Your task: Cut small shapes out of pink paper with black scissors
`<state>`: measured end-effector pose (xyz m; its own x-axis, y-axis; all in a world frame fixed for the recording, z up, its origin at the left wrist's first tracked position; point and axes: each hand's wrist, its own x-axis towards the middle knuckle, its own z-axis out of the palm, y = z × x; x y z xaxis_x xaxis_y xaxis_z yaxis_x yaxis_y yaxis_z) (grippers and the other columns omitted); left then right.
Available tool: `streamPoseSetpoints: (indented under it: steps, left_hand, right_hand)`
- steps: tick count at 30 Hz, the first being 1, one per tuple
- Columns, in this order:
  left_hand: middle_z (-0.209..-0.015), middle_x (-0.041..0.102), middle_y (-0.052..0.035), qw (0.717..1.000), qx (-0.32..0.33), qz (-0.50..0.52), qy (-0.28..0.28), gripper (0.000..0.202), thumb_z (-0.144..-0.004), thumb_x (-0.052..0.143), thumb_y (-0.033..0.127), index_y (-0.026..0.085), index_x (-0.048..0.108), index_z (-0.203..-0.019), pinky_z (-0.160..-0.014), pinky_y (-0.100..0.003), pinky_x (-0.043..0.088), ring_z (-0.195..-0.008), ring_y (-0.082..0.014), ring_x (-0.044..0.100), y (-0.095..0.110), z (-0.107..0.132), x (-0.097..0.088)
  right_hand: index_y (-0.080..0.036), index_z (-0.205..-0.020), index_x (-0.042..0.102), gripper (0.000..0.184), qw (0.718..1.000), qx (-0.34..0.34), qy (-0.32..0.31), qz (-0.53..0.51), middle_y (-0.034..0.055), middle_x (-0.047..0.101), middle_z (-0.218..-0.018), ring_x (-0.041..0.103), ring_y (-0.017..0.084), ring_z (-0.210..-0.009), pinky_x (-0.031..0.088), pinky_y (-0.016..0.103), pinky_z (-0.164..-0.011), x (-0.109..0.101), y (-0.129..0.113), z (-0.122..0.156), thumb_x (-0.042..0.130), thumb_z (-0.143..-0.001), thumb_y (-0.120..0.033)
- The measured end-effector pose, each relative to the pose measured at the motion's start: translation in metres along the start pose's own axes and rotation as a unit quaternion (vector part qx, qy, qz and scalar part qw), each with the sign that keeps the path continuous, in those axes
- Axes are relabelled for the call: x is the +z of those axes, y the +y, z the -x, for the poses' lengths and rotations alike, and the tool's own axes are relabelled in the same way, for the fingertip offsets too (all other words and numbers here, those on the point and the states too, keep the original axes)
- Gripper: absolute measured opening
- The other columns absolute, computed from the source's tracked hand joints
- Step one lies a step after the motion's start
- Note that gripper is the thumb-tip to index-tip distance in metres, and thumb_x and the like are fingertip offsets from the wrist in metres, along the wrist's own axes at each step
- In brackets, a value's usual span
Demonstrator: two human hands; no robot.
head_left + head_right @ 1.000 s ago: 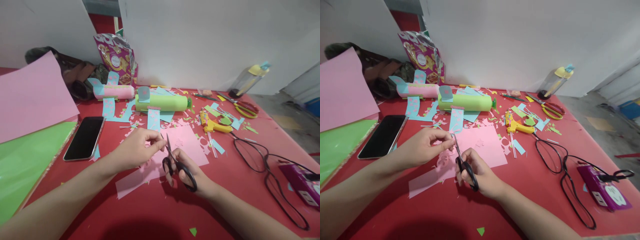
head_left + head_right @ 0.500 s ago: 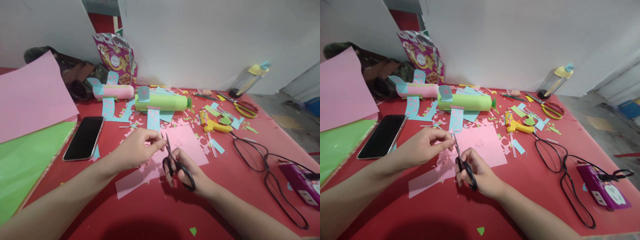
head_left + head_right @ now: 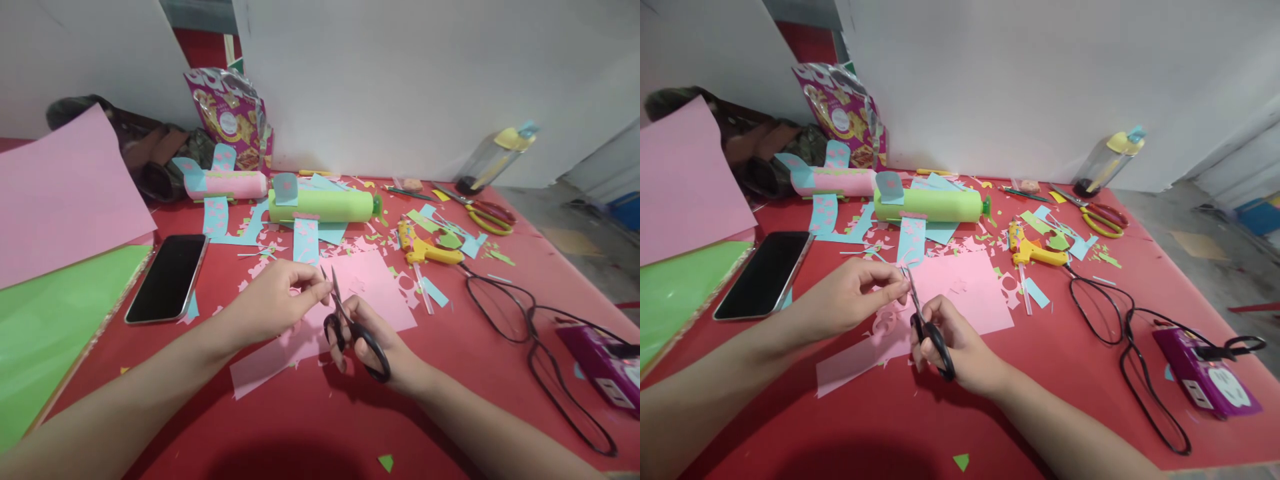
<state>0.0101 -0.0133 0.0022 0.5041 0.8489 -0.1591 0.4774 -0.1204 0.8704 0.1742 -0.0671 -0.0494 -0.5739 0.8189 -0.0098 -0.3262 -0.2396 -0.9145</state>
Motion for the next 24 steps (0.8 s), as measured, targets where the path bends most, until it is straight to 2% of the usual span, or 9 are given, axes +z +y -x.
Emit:
streamPoseSetpoints:
  steps: [5,10,15,24]
  left_hand:
    - [-0.058,0.057,0.0026,1.000,0.015,0.001,0.018,0.025,-0.079,0.042,0.026,0.016,0.055,-0.060,-0.053,-0.019,0.038,-0.052,-0.0093,0.050,0.002,0.002,0.003]
    - [-0.047,0.050,0.0045,0.999,0.000,0.043,0.020,0.026,-0.079,0.042,0.026,0.017,0.050,-0.056,-0.049,-0.020,0.038,-0.046,-0.0096,0.049,0.004,0.004,0.010]
    - [-0.052,0.052,0.0045,0.998,-0.005,0.062,0.029,0.025,-0.079,0.042,0.025,0.017,0.049,-0.057,-0.046,-0.020,0.037,-0.041,-0.0072,0.045,0.005,0.004,0.014]
    - [-0.042,0.047,0.0058,0.998,-0.010,0.066,0.010,0.024,-0.080,0.041,0.025,0.017,0.049,-0.058,-0.041,-0.019,0.034,-0.037,-0.0078,0.045,0.005,0.004,0.011]
  right_hand:
    - [-0.022,-0.079,0.031,0.037,1.000,-0.001,0.004,0.003,-0.0037,0.042,-0.073,0.046,0.008,-0.054,0.032,0.026,-0.053,0.000,0.001,-0.001,0.054,-0.073,-0.050]
    - [-0.022,-0.079,0.032,0.038,1.000,-0.001,0.006,0.002,-0.0028,0.043,-0.075,0.046,0.009,-0.056,0.032,0.026,-0.054,0.000,0.001,0.000,0.054,-0.072,-0.051]
    - [-0.022,-0.078,0.031,0.039,1.000,0.003,0.009,0.011,-0.0039,0.042,-0.070,0.045,0.009,-0.053,0.031,0.026,-0.054,0.000,-0.001,0.000,0.053,-0.072,-0.053]
    - [-0.022,-0.078,0.031,0.038,1.000,0.003,0.011,0.006,-0.0043,0.041,-0.070,0.044,0.008,-0.052,0.031,0.025,-0.052,0.001,-0.002,0.000,0.054,-0.072,-0.052]
